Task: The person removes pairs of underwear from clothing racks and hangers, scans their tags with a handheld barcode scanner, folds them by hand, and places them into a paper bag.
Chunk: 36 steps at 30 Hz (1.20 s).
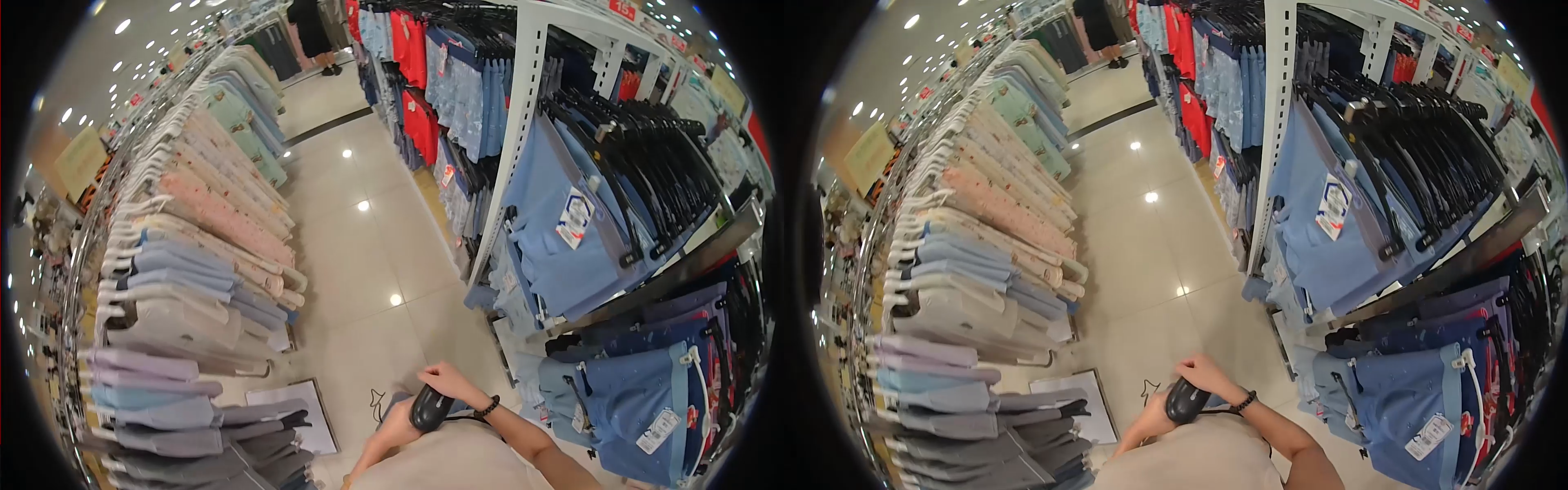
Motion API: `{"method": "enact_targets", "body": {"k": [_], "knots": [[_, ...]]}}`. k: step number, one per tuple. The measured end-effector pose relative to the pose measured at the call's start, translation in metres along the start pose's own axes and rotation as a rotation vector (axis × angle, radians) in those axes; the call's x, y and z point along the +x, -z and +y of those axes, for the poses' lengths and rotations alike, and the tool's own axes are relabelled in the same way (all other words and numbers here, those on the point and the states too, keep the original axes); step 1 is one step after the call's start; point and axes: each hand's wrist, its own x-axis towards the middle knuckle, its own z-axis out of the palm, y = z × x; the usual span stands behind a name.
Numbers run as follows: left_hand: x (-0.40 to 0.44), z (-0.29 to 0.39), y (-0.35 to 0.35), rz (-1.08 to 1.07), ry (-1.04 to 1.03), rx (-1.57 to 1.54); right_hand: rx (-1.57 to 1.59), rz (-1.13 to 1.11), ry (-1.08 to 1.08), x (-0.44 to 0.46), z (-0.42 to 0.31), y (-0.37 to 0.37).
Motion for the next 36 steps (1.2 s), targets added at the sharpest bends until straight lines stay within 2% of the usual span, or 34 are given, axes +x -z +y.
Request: {"method": "enact_targets", "body": {"k": [1,5,7,10,13,14,15,16,18,20,23,26,28,29,32,36], "knots": [[0.012,-0.018,0.004,-0.069,-0.018,-0.035,0.095,0.072,-0.048,0.006,0.001,-0.002],[0.061,-0.041,0.04,-0.284,-0.021,-0.009,0.025,0.261,-0.079,0.044,-0.007,0.007],[0.09,-0.049,0.068,-0.32,-0.05,-0.021,0.004,0.332,-0.092,0.073,-0.016,0.006],[0.132,-0.069,0.113,-0.343,-0.089,-0.004,0.086,0.29,-0.131,0.136,-0.033,0.005],[0.174,-0.088,0.184,-0.307,-0.121,0.062,0.051,0.339,-0.134,0.207,-0.07,-0.003],[0.185,-0.089,0.2,-0.285,-0.13,0.068,-0.034,0.355,-0.059,0.227,-0.086,-0.004],[0.195,-0.086,0.222,-0.273,-0.053,0.024,-0.121,0.366,0.012,0.247,-0.104,-0.008],[0.205,-0.062,0.251,-0.259,-0.03,0.041,-0.204,0.378,0.084,0.269,-0.122,-0.01],[0.229,-0.086,0.284,-0.151,-0.067,-0.01,-0.439,0.306,0.184,0.309,-0.159,-0.007],[0.26,-0.116,0.314,-0.182,-0.028,-0.007,-0.624,0.279,0.308,0.34,-0.183,-0.002],[0.29,-0.113,0.352,-0.235,-0.02,-0.009,-0.682,0.319,0.291,0.375,-0.203,-0.005],[0.326,-0.114,0.374,-0.272,-0.092,0.03,-0.512,0.448,0.397,0.4,-0.217,0.006],[0.351,-0.109,0.382,-0.352,-0.135,0.105,-0.501,0.358,0.275,0.419,-0.208,0.018],[0.359,-0.103,0.382,-0.326,-0.146,0.01,-0.496,0.31,0.215,0.43,-0.201,0.025],[0.398,-0.12,0.392,-0.359,-0.059,0.102,-0.5,0.171,0.087,0.47,-0.186,0.048],[0.461,-0.122,0.419,-0.319,-0.013,0.144,-0.544,0.103,0.189,0.542,-0.19,0.087]]}}
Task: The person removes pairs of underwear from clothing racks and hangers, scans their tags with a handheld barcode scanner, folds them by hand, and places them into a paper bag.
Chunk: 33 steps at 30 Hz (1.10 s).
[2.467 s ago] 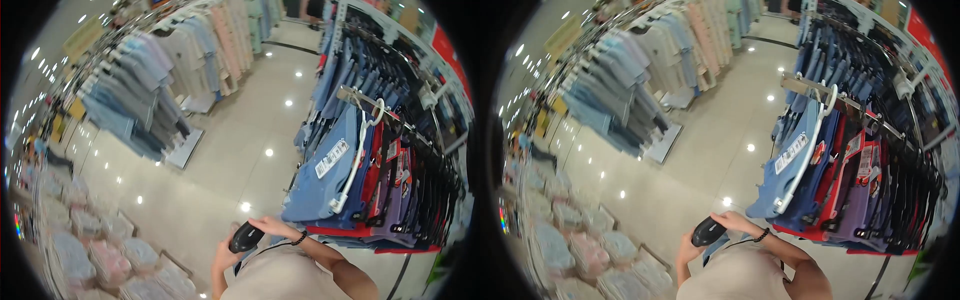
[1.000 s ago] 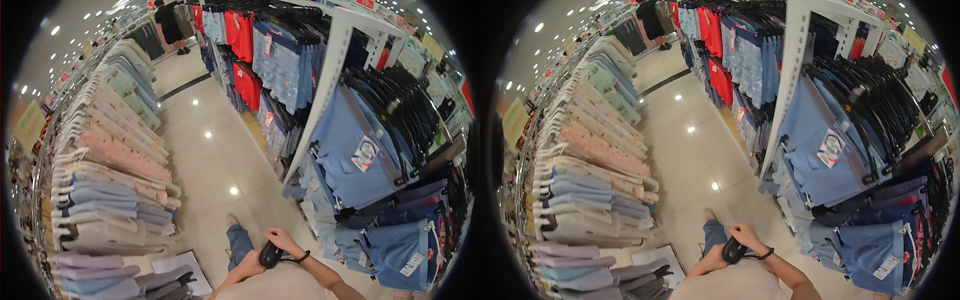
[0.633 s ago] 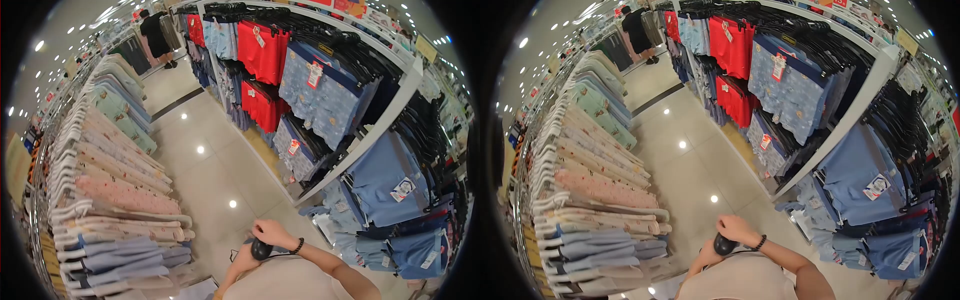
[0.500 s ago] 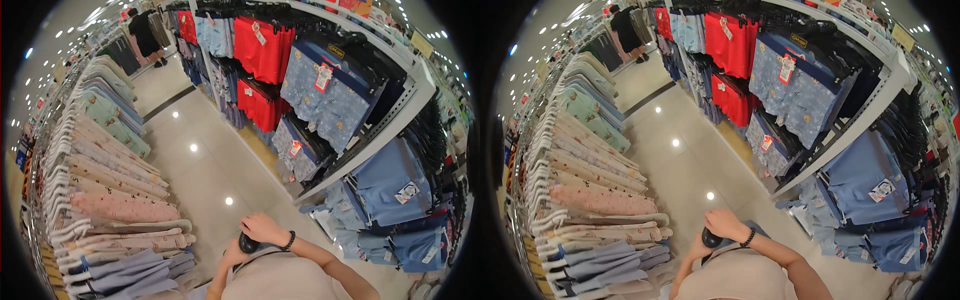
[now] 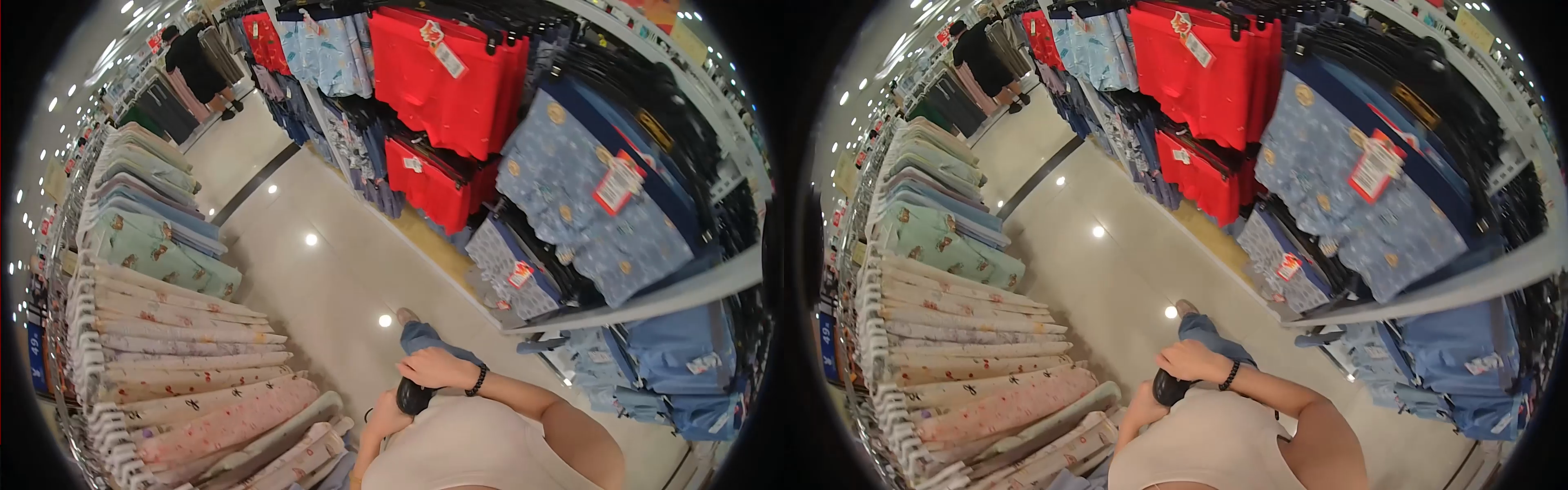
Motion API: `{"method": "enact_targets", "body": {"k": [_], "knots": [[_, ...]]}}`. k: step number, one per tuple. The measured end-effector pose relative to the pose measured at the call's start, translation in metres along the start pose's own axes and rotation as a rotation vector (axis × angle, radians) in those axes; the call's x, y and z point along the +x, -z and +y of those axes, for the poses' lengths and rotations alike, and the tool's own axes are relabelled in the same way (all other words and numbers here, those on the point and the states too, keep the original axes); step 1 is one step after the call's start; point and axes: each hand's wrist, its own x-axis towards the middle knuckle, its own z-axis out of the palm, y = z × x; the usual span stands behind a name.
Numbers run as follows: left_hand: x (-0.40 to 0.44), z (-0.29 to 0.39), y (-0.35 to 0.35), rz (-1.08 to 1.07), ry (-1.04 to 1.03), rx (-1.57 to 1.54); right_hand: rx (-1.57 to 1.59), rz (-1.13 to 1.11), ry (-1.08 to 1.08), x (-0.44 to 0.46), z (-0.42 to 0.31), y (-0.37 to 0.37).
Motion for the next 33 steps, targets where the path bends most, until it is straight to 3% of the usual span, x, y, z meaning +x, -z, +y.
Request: {"method": "enact_targets", "body": {"k": [2,5,7,9,11,13,15,21,24,27,30,33], "knots": [[0.03,0.015,0.034,0.017,0.067,0.105,0.041,-0.007,-0.017,0.044,0.01,0.021],[0.077,0.036,0.075,0.124,0.085,0.026,0.032,0.125,-0.045,0.102,0.025,0.071],[0.111,0.051,0.104,0.051,0.029,0.023,0.164,0.306,-0.122,0.132,0.053,0.102],[0.152,0.066,0.125,0.019,-0.028,0.021,0.127,0.6,-0.204,0.151,0.094,0.133],[0.19,0.081,0.137,0.027,-0.08,0.02,-0.095,1.116,-0.38,0.168,0.135,0.15],[0.218,0.091,0.147,-0.039,-0.163,0.055,-0.132,1.168,-0.578,0.157,0.156,0.19],[0.244,0.112,0.158,-0.049,-0.256,0.021,-0.19,1.414,-0.572,0.153,0.178,0.202],[0.306,0.112,0.194,-0.242,-0.3,-0.069,0.024,1.235,-0.708,0.155,0.192,0.185],[0.336,0.094,0.221,-0.284,-0.278,0.04,-0.048,0.995,-0.817,0.177,0.182,0.155],[0.356,0.082,0.258,-0.313,-0.246,0.155,-0.032,0.546,-0.861,0.207,0.168,0.13],[0.379,0.049,0.323,-0.295,-0.196,-0.059,-0.013,0.227,-1.075,0.276,0.147,0.124],[0.397,0.026,0.378,-0.16,-0.179,-0.132,-0.009,0.312,-0.829,0.335,0.154,0.137]]}}
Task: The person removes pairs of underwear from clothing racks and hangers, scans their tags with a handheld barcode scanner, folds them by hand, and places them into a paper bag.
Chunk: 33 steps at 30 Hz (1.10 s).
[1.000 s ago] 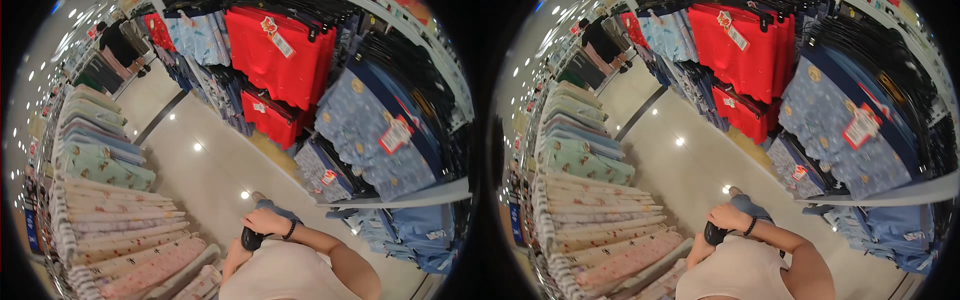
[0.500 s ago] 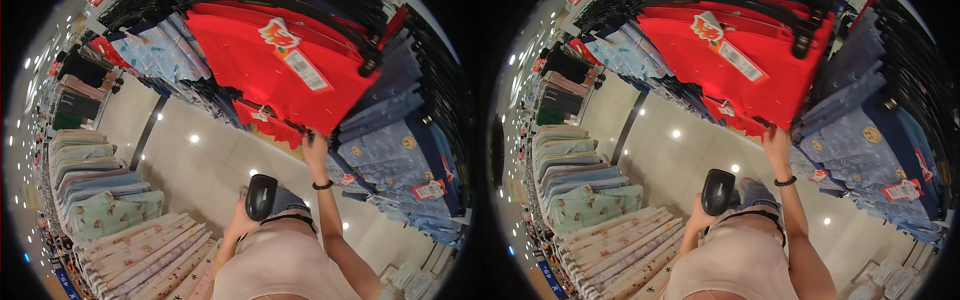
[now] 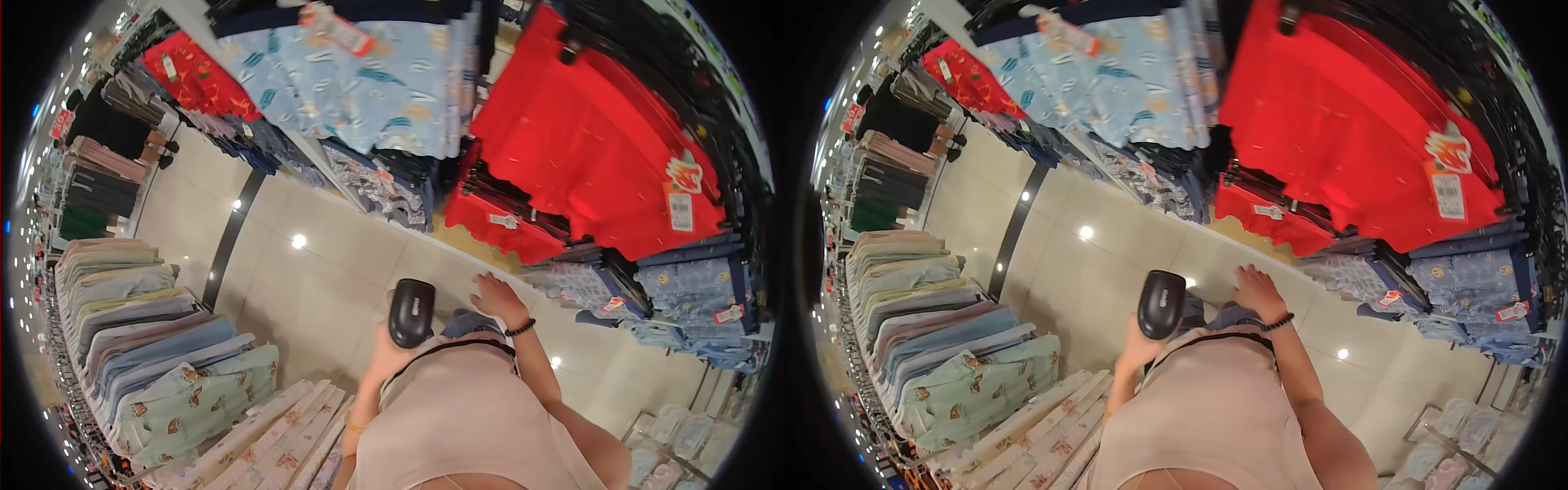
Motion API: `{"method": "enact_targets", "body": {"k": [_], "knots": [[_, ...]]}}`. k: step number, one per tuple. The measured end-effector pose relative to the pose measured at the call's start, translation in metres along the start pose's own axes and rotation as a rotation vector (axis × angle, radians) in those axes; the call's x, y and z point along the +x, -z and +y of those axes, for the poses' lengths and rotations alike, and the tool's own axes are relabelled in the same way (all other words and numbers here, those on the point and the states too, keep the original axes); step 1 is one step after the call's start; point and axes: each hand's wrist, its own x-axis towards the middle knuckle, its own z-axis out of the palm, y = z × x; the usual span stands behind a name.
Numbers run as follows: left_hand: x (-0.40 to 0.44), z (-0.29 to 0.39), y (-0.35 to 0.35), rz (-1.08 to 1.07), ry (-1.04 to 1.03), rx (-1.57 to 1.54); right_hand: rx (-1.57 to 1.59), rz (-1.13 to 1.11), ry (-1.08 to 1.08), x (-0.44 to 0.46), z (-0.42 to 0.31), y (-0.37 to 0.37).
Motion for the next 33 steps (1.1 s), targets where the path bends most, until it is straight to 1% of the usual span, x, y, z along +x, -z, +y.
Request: {"method": "enact_targets", "body": {"k": [1,3,5,7,10,13,14,17,20,23,24,27,28,31,32,33], "knots": [[0.002,-0.003,0.021,0.05,-0.012,-0.016,0.065,0.017,0.094,0.021,-0.018,0.005],[0.002,-0.021,0.06,0.138,0.0,0.029,0.013,0.208,0.123,0.061,-0.068,0.035],[0.0,-0.032,0.093,0.215,0.019,0.035,0.05,0.528,0.192,0.101,-0.111,0.067],[-0.002,-0.038,0.121,0.276,0.057,0.01,0.073,0.697,0.282,0.135,-0.142,0.094],[0.005,-0.051,0.152,0.32,0.171,0.023,-0.042,0.697,0.177,0.193,-0.151,0.093],[0.019,-0.065,0.171,0.301,0.156,0.084,-0.116,0.8,0.115,0.243,-0.133,0.063],[0.027,-0.065,0.176,0.292,0.135,0.11,-0.042,0.876,0.078,0.249,-0.132,0.055],[0.052,-0.064,0.184,0.252,0.093,0.16,0.041,0.947,0.062,0.26,-0.127,0.042],[0.089,-0.055,0.188,0.196,0.082,0.117,0.047,0.876,-0.044,0.27,-0.115,0.031],[0.126,-0.04,0.197,0.12,0.073,0.101,0.094,0.873,-0.088,0.275,-0.102,0.018],[0.136,-0.034,0.204,0.074,0.068,0.135,0.029,0.848,-0.105,0.269,-0.107,0.024],[0.168,-0.023,0.219,-0.078,0.026,0.226,-0.016,0.806,-0.24,0.239,-0.14,0.056],[0.177,-0.022,0.224,-0.128,0.001,0.252,0.044,0.879,-0.216,0.234,-0.145,0.06],[0.2,-0.024,0.237,-0.265,-0.059,0.316,0.247,0.914,-0.182,0.21,-0.16,0.08],[0.205,-0.025,0.24,-0.31,-0.083,0.333,0.246,0.967,-0.073,0.204,-0.156,0.078],[0.209,-0.023,0.244,-0.361,-0.102,0.316,0.24,0.956,-0.104,0.194,-0.157,0.074]]}}
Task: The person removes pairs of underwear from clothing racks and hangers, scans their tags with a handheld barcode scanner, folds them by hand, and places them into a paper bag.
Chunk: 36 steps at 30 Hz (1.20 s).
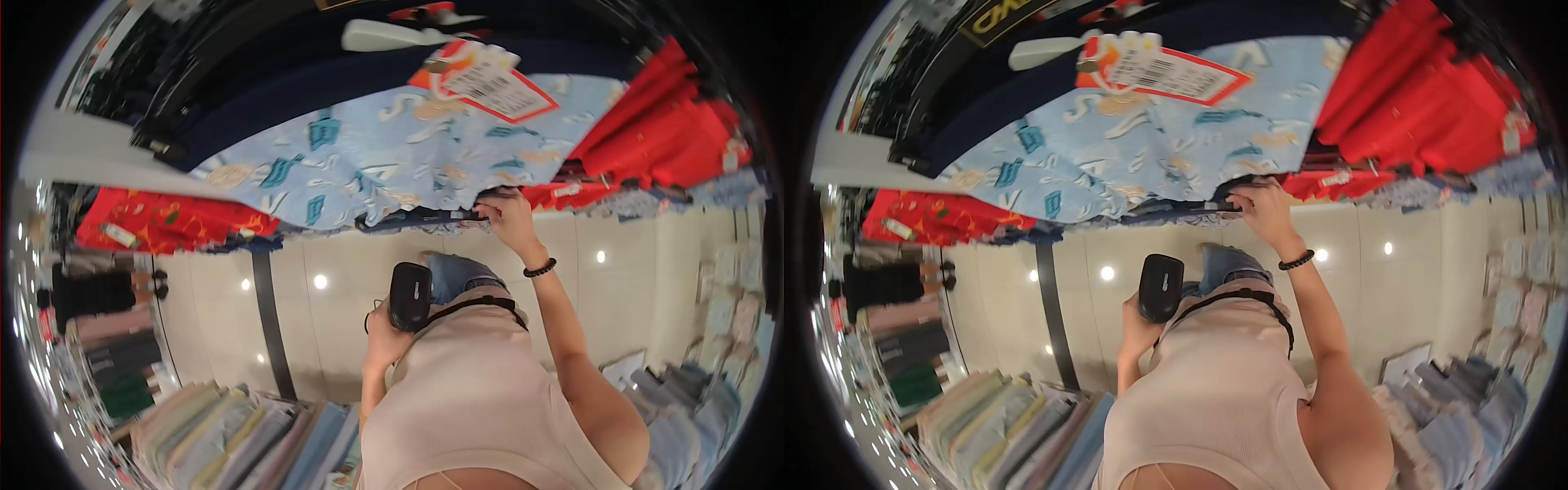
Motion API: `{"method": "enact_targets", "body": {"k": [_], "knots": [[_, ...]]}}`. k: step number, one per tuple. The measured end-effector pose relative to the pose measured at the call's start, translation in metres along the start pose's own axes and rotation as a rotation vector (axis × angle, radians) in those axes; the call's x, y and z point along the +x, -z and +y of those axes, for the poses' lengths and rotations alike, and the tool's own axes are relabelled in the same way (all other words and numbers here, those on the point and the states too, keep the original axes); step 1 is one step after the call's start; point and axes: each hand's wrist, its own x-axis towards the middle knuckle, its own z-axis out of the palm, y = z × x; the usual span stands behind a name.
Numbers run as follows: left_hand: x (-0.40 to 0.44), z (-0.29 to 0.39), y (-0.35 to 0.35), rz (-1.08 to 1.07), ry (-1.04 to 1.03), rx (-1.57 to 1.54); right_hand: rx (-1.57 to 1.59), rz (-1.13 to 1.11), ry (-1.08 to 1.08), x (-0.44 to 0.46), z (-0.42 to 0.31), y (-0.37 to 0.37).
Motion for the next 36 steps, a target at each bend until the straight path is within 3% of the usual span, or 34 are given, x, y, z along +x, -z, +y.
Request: {"method": "enact_targets", "body": {"k": [3,10,14,17,21,27,31,36], "knots": [[0.001,-0.003,0.016,-0.165,-0.072,-0.028,-0.126,-0.017,-0.047,-0.029,-0.02,0.024],[-0.031,-0.018,0.043,-0.601,-0.168,0.065,-0.358,0.28,-0.235,-0.109,-0.109,0.074],[-0.047,-0.05,0.04,-0.876,-0.272,0.059,-0.121,0.46,-0.502,-0.158,-0.14,0.104],[-0.056,-0.042,0.028,-1.009,-0.306,-0.174,0.136,0.518,-0.604,-0.195,-0.165,0.132],[-0.075,-0.02,0.023,-1.075,-0.415,-0.328,0.489,0.543,-0.869,-0.235,-0.209,0.148],[-0.113,0.011,0.037,-1.156,-0.65,-0.511,0.6,0.599,-0.855,-0.278,-0.236,0.146],[-0.141,0.0,0.028,-1.16,-0.566,-0.464,0.61,0.577,-0.828,-0.301,-0.231,0.149],[-0.194,-0.092,-0.004,-1.119,-0.412,-0.5,0.633,0.57,-0.803,-0.342,-0.232,0.144]]}}
